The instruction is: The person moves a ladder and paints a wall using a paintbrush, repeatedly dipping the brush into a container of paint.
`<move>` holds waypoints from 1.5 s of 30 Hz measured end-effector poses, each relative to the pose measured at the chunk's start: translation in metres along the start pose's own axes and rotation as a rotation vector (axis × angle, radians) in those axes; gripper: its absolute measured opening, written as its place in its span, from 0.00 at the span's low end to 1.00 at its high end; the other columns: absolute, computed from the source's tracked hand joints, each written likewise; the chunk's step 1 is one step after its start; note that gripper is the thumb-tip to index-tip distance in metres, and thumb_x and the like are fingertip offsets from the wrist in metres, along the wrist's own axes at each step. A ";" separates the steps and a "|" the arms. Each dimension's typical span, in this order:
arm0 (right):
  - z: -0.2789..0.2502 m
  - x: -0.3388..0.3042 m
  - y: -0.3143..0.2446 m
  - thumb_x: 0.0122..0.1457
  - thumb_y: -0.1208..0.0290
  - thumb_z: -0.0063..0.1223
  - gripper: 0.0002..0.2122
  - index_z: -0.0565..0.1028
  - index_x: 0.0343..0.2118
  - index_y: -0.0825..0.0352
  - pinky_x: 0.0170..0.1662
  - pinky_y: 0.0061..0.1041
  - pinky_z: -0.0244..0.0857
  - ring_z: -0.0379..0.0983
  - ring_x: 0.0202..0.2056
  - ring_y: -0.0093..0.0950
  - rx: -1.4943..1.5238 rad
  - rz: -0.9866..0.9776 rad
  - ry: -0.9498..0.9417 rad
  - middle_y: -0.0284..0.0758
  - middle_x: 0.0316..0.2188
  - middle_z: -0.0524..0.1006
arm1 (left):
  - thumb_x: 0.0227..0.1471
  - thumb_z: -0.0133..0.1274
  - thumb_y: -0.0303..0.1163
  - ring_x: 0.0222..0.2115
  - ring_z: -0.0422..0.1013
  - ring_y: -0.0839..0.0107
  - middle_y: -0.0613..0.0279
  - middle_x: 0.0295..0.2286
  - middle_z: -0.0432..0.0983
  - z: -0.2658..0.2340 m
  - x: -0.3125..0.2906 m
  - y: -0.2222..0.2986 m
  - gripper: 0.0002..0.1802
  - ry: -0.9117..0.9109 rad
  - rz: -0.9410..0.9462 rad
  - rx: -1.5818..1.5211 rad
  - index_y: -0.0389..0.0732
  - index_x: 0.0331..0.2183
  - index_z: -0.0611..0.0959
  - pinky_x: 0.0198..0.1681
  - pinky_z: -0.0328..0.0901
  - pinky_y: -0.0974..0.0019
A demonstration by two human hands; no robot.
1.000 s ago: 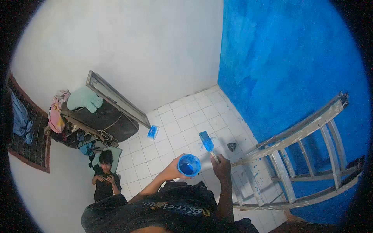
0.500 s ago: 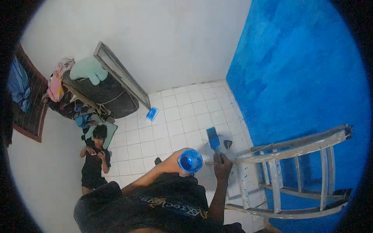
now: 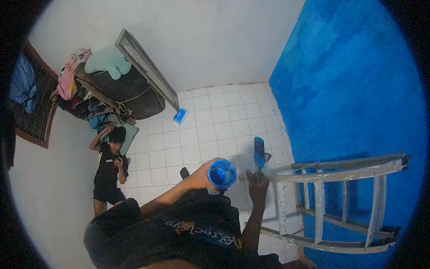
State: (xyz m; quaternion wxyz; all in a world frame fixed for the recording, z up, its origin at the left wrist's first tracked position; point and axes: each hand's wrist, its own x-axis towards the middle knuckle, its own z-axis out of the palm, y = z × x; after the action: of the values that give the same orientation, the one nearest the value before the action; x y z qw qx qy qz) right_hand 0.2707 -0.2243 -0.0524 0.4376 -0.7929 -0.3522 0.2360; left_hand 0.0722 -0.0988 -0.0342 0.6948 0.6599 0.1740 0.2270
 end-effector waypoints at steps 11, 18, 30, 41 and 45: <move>-0.004 -0.032 -0.045 0.54 0.65 0.56 0.14 0.70 0.20 0.71 0.24 0.23 0.56 0.57 0.20 0.17 0.252 0.068 0.137 0.29 0.14 0.66 | 0.24 0.71 0.32 0.44 0.67 0.70 0.60 0.42 0.70 -0.007 0.002 -0.006 0.46 0.047 0.058 0.028 0.39 0.48 0.68 0.50 0.60 0.64; -0.018 -0.065 -0.051 0.54 0.66 0.55 0.11 0.74 0.26 0.71 0.24 0.21 0.56 0.58 0.20 0.17 0.069 0.004 0.429 0.31 0.14 0.67 | 0.23 0.72 0.32 0.42 0.69 0.69 0.59 0.40 0.72 -0.014 0.033 0.001 0.44 -0.165 0.022 0.145 0.39 0.46 0.69 0.47 0.63 0.65; 0.009 -0.142 -0.089 0.57 0.62 0.51 0.14 0.72 0.22 0.69 0.18 0.19 0.51 0.57 0.16 0.14 0.212 0.237 1.126 0.24 0.13 0.64 | 0.28 0.71 0.31 0.37 0.71 0.72 0.60 0.35 0.73 -0.009 0.077 0.009 0.40 -0.763 -0.048 0.022 0.37 0.45 0.68 0.41 0.69 0.67; 0.041 -0.248 -0.093 0.53 0.66 0.56 0.12 0.72 0.20 0.69 0.21 0.19 0.56 0.61 0.18 0.14 0.288 0.461 1.255 0.26 0.13 0.68 | 0.27 0.72 0.33 0.38 0.71 0.71 0.59 0.38 0.74 0.060 0.068 0.015 0.40 -1.044 0.148 0.214 0.37 0.43 0.68 0.43 0.66 0.66; 0.036 -0.266 -0.078 0.50 0.70 0.59 0.10 0.72 0.20 0.69 0.23 0.18 0.59 0.65 0.19 0.15 0.322 0.380 1.276 0.28 0.15 0.71 | 0.28 0.72 0.34 0.38 0.70 0.70 0.59 0.37 0.73 0.108 0.044 0.000 0.40 -1.141 -0.003 0.181 0.36 0.43 0.68 0.42 0.66 0.66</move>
State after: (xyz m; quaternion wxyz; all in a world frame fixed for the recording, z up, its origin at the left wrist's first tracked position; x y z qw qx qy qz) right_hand 0.0485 -0.3798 0.0145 0.6228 -0.7501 0.1593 -0.1553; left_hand 0.1674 -0.1658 -0.0239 0.6197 0.7346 -0.2084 -0.1814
